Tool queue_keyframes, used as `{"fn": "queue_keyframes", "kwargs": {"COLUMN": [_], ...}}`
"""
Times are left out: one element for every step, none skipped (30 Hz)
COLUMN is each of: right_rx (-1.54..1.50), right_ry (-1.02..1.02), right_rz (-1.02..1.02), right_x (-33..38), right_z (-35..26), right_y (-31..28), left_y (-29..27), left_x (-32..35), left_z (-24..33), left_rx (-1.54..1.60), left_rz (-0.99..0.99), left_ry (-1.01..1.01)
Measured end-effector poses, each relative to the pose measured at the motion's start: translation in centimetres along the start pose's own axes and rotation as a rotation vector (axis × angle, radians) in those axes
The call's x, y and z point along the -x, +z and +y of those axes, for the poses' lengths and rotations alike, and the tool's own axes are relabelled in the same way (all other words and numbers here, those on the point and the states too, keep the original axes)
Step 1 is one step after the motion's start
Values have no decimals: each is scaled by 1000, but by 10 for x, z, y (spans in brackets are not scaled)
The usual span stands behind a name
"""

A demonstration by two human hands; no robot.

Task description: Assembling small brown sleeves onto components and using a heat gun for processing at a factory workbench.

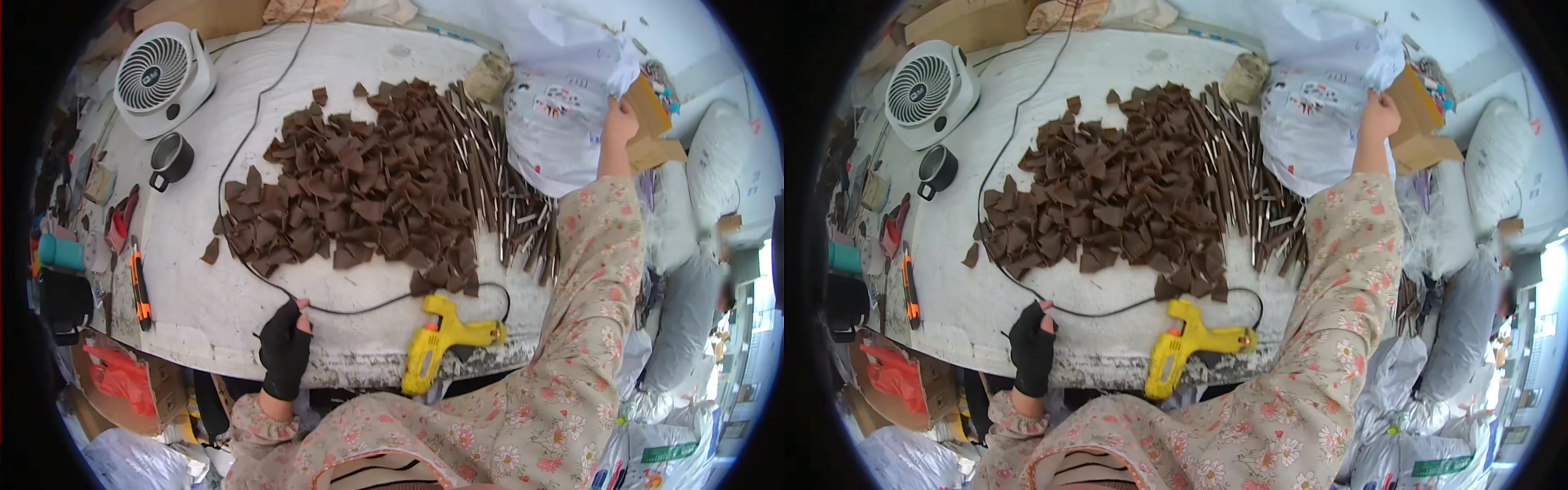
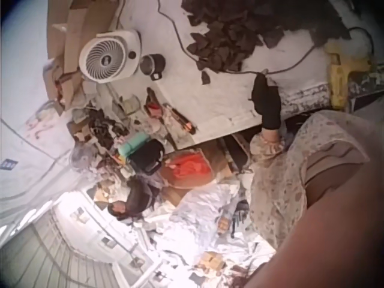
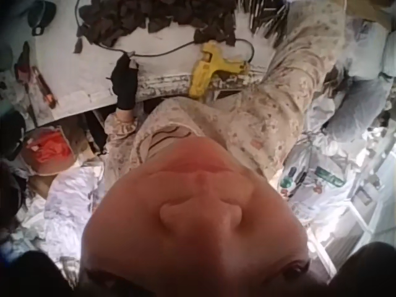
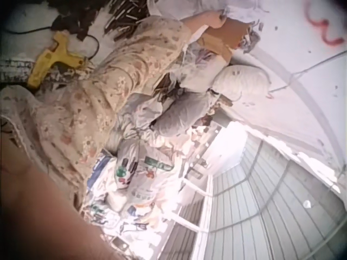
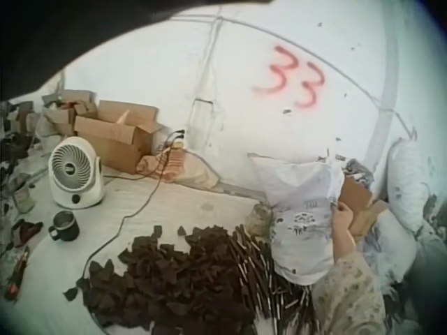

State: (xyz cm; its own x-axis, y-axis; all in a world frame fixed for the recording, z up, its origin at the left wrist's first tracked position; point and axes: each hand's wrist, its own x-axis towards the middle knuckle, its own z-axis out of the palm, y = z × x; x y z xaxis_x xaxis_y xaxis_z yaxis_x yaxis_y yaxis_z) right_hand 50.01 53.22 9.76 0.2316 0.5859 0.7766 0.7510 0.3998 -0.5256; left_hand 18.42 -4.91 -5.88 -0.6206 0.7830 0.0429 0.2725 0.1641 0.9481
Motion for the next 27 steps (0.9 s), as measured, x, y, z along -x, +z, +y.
{"fn": "queue_keyframes", "kwargs": {"right_rx": [16,-102,-217,-204,-295,-393,-387,-588,-788,-911,-912,-976,-1030,-1164,-1165,-1214,-1306,-1344,-1338,-1334,-1332,-1119,-901,-1055,-1207,-1332,-1448], "right_ry": [12,35,57,64,102,133,134,245,352,446,460,480,485,447,457,445,444,502,516,538,559,418,284,390,487,666,833], "right_rz": [-8,-34,-51,-43,-46,-45,-36,-16,11,44,54,66,86,-8,3,-27,-60,-117,-97,-114,-128,-128,-123,-115,-104,-134,-162], "right_x": [-1,-4,-6,-4,-1,-1,2,8,13,27,42,55,56,50,54,63,73,78,88,96,100,102,110,132,154,171,181], "right_z": [-12,-25,-30,-29,-27,-24,-15,-3,7,7,7,5,9,31,38,40,30,36,38,37,44,76,109,131,139,108,74], "right_y": [-17,-38,-59,-76,-94,-110,-126,-141,-158,-162,-160,-160,-171,-183,-183,-180,-168,-168,-167,-170,-175,-175,-172,-163,-161,-166,-182], "left_y": [0,1,1,2,1,2,3,3,5,3,2,6,20,31,57,84,92,122,153,179,203,229,254,275,296,306,319], "left_x": [1,1,1,2,5,6,8,9,5,0,-11,-26,-45,-58,-87,-111,-136,-170,-208,-236,-261,-288,-315,-347,-363,-373,-380], "left_z": [1,2,2,-1,1,-1,-3,-1,3,9,22,39,90,131,158,183,216,229,239,254,267,273,273,264,268,264,262], "left_rx": [-1,19,41,61,129,127,125,125,3,-138,-268,-198,-277,-224,-260,-200,-382,-266,-376,-547,-717,-705,-645,-608,-564,-607,-660], "left_rz": [9,3,-6,21,28,38,48,39,-3,-38,-29,-52,-76,-160,-155,-139,-141,-190,-129,-102,-71,-84,-99,-107,-116,-103,-88], "left_ry": [-9,-22,-31,-43,-43,-24,-5,0,105,207,409,525,702,747,931,863,746,742,730,747,769,803,787,764,744,716,687]}}
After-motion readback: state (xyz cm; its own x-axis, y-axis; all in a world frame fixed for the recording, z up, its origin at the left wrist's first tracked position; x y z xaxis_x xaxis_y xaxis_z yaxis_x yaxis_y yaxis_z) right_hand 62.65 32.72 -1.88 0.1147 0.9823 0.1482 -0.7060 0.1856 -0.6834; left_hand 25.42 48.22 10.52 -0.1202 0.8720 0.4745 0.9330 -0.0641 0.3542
